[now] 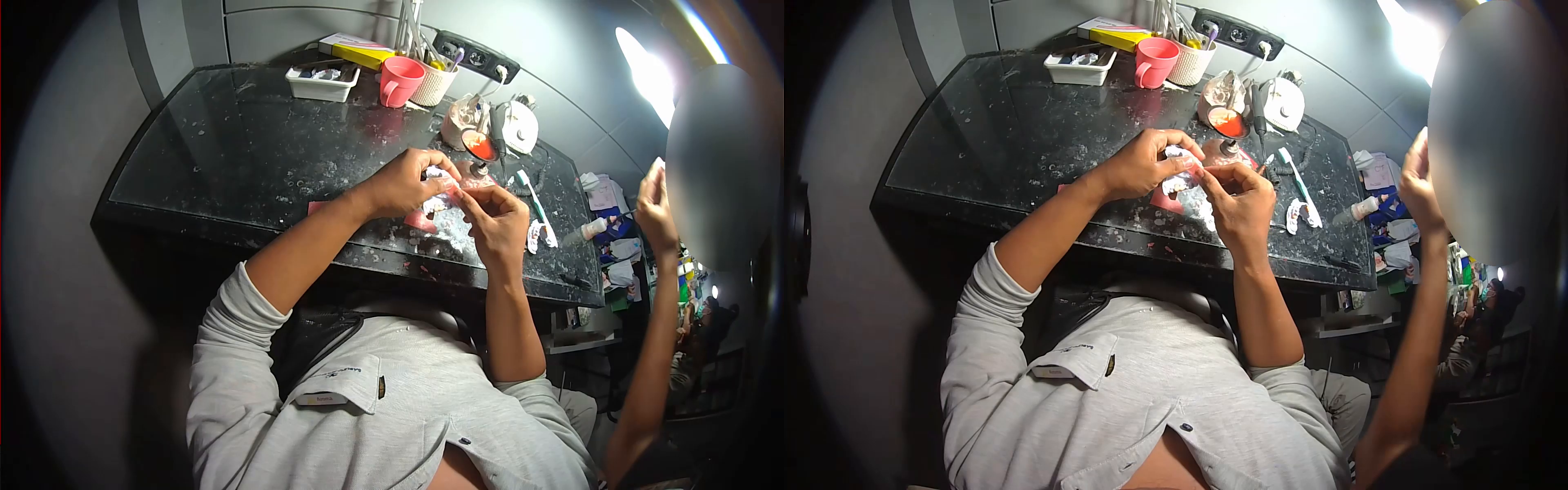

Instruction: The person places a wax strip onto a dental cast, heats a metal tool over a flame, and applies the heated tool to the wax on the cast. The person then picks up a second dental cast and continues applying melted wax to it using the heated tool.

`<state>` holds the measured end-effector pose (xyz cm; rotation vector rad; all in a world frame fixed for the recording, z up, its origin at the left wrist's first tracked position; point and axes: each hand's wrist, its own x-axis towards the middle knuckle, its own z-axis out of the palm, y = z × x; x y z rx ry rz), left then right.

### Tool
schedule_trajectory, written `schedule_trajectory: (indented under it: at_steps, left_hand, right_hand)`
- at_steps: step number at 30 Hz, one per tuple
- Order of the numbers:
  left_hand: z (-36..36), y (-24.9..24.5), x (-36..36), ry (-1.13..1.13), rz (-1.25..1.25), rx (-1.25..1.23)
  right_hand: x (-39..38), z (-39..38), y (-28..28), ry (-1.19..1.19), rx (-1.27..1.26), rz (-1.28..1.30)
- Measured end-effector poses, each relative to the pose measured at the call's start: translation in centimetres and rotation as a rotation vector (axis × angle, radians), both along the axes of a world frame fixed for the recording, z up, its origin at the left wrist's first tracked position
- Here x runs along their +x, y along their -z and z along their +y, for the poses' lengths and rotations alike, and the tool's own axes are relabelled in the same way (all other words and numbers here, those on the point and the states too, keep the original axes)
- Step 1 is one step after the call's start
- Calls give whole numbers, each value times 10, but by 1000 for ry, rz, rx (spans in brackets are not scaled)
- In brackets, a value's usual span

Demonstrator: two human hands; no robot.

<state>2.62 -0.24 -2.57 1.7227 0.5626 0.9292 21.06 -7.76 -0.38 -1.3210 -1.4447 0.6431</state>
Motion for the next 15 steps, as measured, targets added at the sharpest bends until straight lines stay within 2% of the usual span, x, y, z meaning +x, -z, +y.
schedule_trajectory:
  at_steps: [2,5,9,12,14,15]
  left_hand:
    - [4,8,3,-61,47,141]
    - [-14,-10,-1,-121,130,152]
    - [-14,-8,1,-162,103,308]
    - [-17,-12,2,-138,77,314]
    - [-21,-16,1,-117,45,292]
    - [-18,-14,1,-127,53,392]
  right_hand:
    - [0,2,1,15,11,-36]
    - [-1,2,2,31,1,-71]
    - [-1,3,6,41,30,-70]
    - [-1,3,10,45,75,-113]
    - [-2,3,13,-10,44,13]
    - [-4,1,11,-15,30,56]
